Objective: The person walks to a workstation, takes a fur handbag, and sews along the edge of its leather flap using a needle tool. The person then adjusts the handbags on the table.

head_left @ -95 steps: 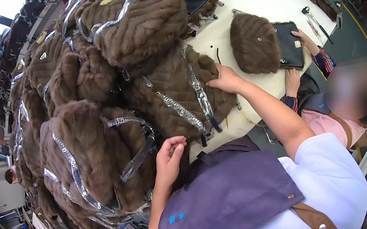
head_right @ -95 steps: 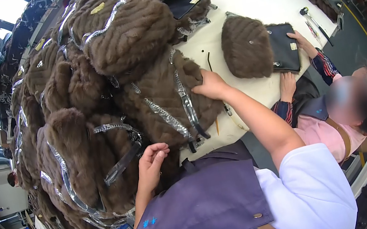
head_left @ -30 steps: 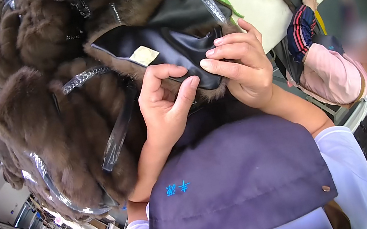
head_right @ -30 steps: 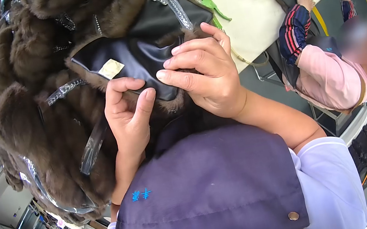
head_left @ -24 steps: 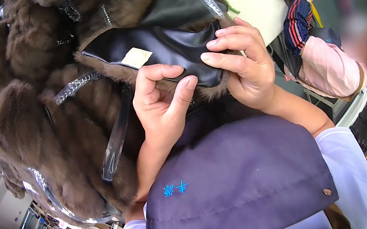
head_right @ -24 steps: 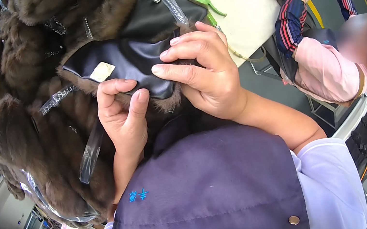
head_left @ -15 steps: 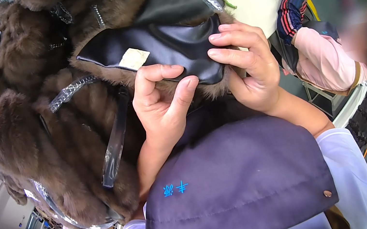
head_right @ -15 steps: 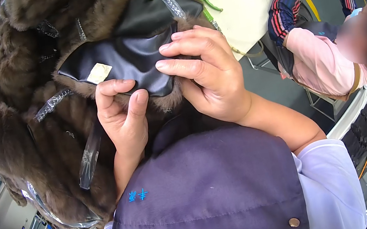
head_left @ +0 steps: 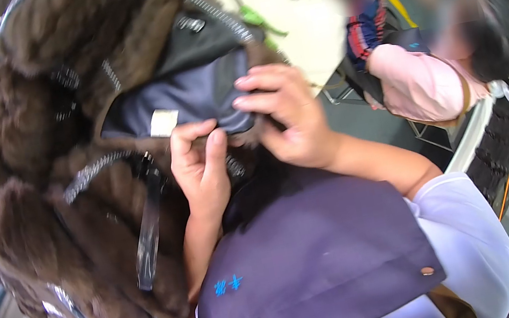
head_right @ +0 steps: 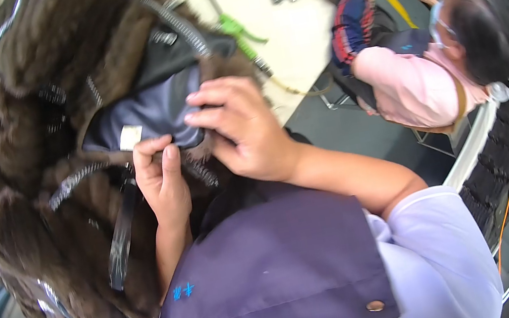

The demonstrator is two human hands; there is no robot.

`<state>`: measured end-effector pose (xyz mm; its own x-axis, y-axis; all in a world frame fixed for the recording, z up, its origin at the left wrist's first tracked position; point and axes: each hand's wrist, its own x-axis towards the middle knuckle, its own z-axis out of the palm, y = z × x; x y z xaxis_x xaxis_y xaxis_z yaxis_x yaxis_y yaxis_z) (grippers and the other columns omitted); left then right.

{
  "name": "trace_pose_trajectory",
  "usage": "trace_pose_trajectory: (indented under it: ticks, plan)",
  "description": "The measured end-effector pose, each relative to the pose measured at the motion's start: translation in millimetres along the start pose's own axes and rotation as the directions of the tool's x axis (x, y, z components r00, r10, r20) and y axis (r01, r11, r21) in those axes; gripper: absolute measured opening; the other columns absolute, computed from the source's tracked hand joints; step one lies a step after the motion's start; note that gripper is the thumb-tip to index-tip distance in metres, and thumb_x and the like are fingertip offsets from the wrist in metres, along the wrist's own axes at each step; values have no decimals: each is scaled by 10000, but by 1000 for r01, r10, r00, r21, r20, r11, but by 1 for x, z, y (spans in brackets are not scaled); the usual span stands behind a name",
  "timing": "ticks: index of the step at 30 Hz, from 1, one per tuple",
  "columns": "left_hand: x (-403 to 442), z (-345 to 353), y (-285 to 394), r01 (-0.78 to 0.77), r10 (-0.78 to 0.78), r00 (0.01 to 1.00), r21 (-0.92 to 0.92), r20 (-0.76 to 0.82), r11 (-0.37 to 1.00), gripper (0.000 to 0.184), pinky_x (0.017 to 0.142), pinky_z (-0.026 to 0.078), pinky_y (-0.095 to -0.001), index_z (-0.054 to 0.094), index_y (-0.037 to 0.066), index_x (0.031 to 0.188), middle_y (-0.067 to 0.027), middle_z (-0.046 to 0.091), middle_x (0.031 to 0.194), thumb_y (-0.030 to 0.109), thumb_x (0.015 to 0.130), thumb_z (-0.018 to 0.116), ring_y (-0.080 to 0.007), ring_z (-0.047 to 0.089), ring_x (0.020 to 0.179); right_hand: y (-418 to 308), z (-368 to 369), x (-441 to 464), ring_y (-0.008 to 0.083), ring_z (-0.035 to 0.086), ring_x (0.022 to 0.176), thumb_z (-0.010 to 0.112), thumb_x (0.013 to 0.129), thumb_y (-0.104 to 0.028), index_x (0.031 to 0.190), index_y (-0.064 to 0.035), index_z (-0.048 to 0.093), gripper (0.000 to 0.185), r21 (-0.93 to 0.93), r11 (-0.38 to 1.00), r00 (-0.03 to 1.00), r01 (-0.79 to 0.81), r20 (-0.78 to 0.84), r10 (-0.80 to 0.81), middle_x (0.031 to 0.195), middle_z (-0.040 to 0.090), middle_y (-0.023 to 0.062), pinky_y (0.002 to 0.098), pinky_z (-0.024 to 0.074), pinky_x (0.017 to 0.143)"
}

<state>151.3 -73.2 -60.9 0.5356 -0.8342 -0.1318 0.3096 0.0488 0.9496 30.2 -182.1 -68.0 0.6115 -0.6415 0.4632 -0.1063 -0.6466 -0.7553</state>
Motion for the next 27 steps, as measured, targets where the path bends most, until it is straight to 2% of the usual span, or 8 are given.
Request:
trace_pose_trajectory:
  ticks: [2,3,5,7,12,20,25,27]
  plan:
    - [4,-4,-28,13,-14,1000,40,22,999,112,713,453,-205,498,15,998,-38,574,872,42,903,551,-81,558,751,13,8,-12,313,510,1025,602,623,64,945,-80,626,353,-43,999,1000,-23,15,24,1106,557,84,397,429,868]
    - [6,-9,-46,18,-19,1000,58,20,998,116,707,492,-227,488,13,1003,-62,595,866,40,906,546,-109,604,743,23,14,-22,293,484,1067,572,647,78,973,-76,631,366,39,996,996,-81,48,79,1163,533,116,383,420,879]
    - [7,-13,-67,57,-60,998,104,32,993,107,743,482,-230,493,4,1002,-70,600,886,36,910,538,-106,595,770,31,22,-33,294,506,1035,605,691,37,955,-63,626,283,56,991,991,-125,44,123,1170,530,121,364,434,856]
    - [8,-13,-71,77,-82,996,172,25,982,101,745,478,-226,500,-9,1006,-72,602,897,22,913,523,-103,591,796,34,26,-38,296,526,1015,642,722,-16,937,-51,620,220,28,998,996,-65,67,63,1176,527,128,361,442,845]
    - [13,-16,-76,129,-140,989,211,39,969,130,759,459,-236,501,-7,1045,-73,603,951,46,926,498,-105,569,853,48,32,-44,292,550,1000,656,754,-88,933,-44,614,188,0,998,996,-61,62,60,1181,534,126,373,446,847]
    - [13,-12,-82,139,-167,983,277,77,951,139,769,443,-229,507,-4,1050,-52,578,963,46,921,506,-94,537,844,64,33,-53,279,541,884,646,706,-111,907,-33,613,218,-18,1000,999,18,44,-17,1243,502,112,385,441,767]
    - [13,-11,-83,151,-187,978,301,95,942,137,778,440,-227,509,-6,1049,-49,578,965,26,915,509,-91,532,852,68,33,-58,282,537,885,648,710,-116,878,-36,606,190,-42,998,998,46,36,-45,1247,496,113,385,438,769]
    - [13,-9,-83,146,-182,978,294,100,945,137,771,439,-224,511,-3,1048,-46,580,958,27,914,510,-86,531,847,69,33,-60,288,517,926,644,716,-122,832,-37,585,155,-34,999,998,24,64,-22,1246,483,122,388,416,813]
